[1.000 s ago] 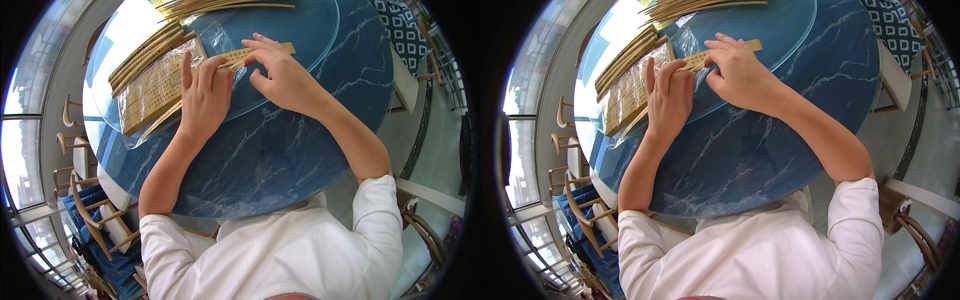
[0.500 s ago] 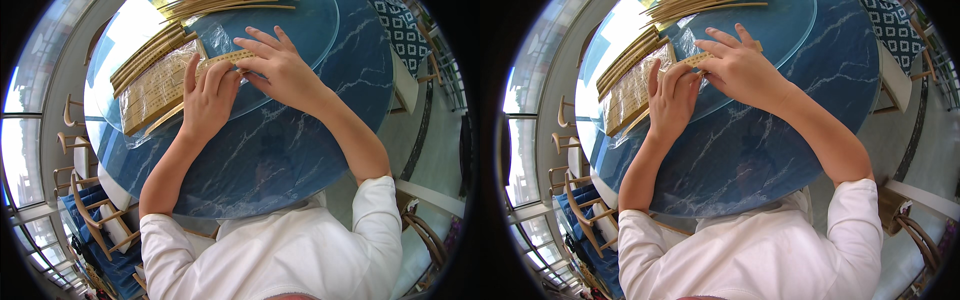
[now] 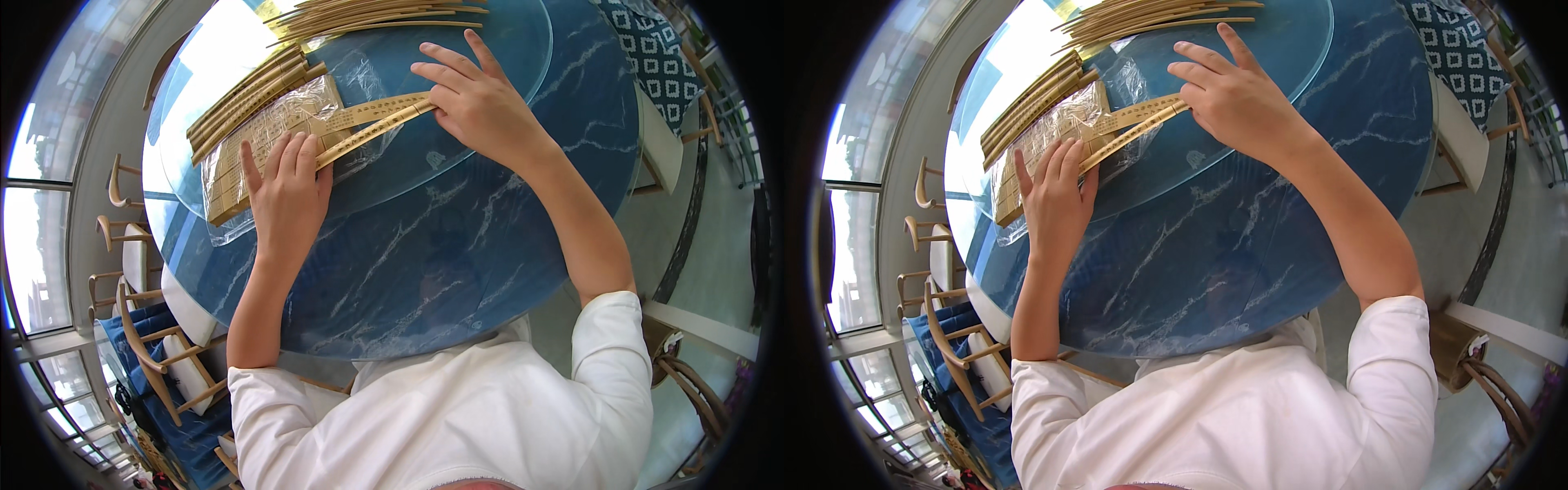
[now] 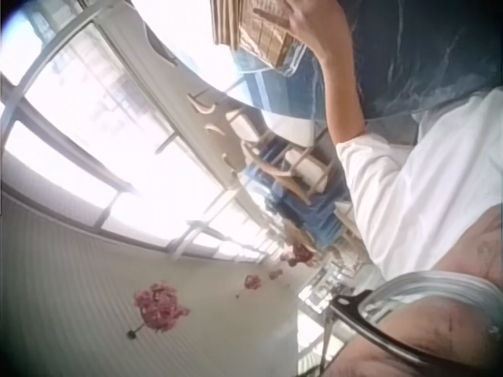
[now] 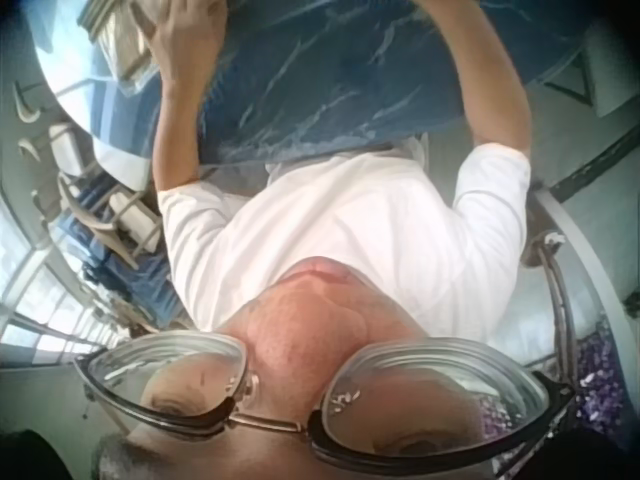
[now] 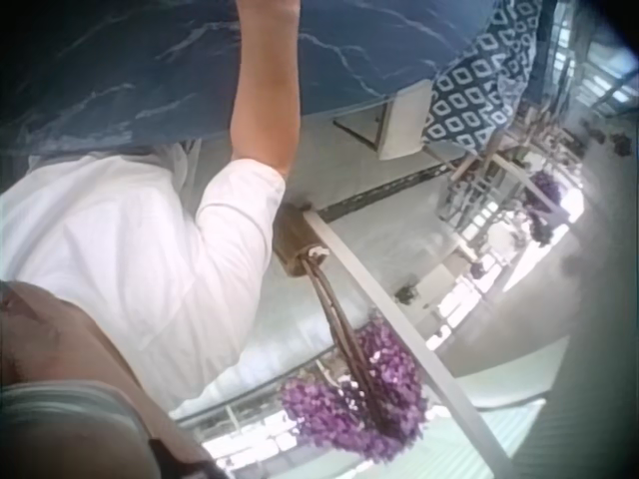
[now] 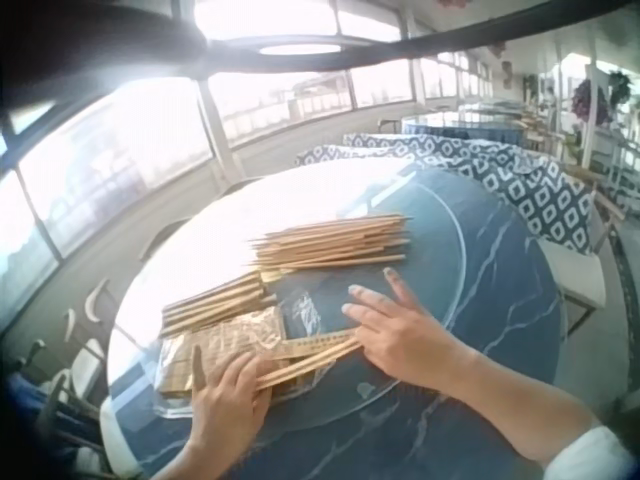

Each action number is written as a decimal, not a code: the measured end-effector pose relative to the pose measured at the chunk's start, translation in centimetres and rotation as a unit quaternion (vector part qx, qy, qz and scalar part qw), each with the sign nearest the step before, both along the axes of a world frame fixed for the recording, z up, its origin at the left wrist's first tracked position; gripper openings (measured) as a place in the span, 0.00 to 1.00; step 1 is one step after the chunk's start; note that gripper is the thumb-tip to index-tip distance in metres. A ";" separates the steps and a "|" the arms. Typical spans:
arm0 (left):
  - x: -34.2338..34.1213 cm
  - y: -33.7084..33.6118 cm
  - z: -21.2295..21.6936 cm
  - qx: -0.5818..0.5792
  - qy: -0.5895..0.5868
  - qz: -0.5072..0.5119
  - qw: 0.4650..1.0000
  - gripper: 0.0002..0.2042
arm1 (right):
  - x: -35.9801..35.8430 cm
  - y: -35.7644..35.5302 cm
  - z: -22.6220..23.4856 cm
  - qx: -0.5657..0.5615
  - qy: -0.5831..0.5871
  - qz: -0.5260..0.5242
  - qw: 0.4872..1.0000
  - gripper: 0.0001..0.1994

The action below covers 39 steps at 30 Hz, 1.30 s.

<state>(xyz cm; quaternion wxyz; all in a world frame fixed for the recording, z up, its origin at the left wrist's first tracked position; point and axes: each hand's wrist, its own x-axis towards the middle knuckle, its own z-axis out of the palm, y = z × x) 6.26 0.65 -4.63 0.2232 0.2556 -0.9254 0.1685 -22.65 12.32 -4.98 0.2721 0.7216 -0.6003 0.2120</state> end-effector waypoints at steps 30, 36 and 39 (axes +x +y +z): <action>2.4 -2.6 -1.0 -0.062 0.086 0.018 0.994 0.18 | 1.2 -1.3 -0.5 -0.089 -0.020 0.068 0.994 0.10; 2.4 -2.7 -1.2 -0.054 0.092 -0.009 0.994 0.21 | 1.1 -1.4 -0.9 -0.078 -0.022 0.054 0.995 0.11; 2.4 -3.0 -1.5 -0.058 0.097 -0.018 0.993 0.22 | 0.9 -1.4 -1.0 -0.074 -0.016 0.052 0.996 0.12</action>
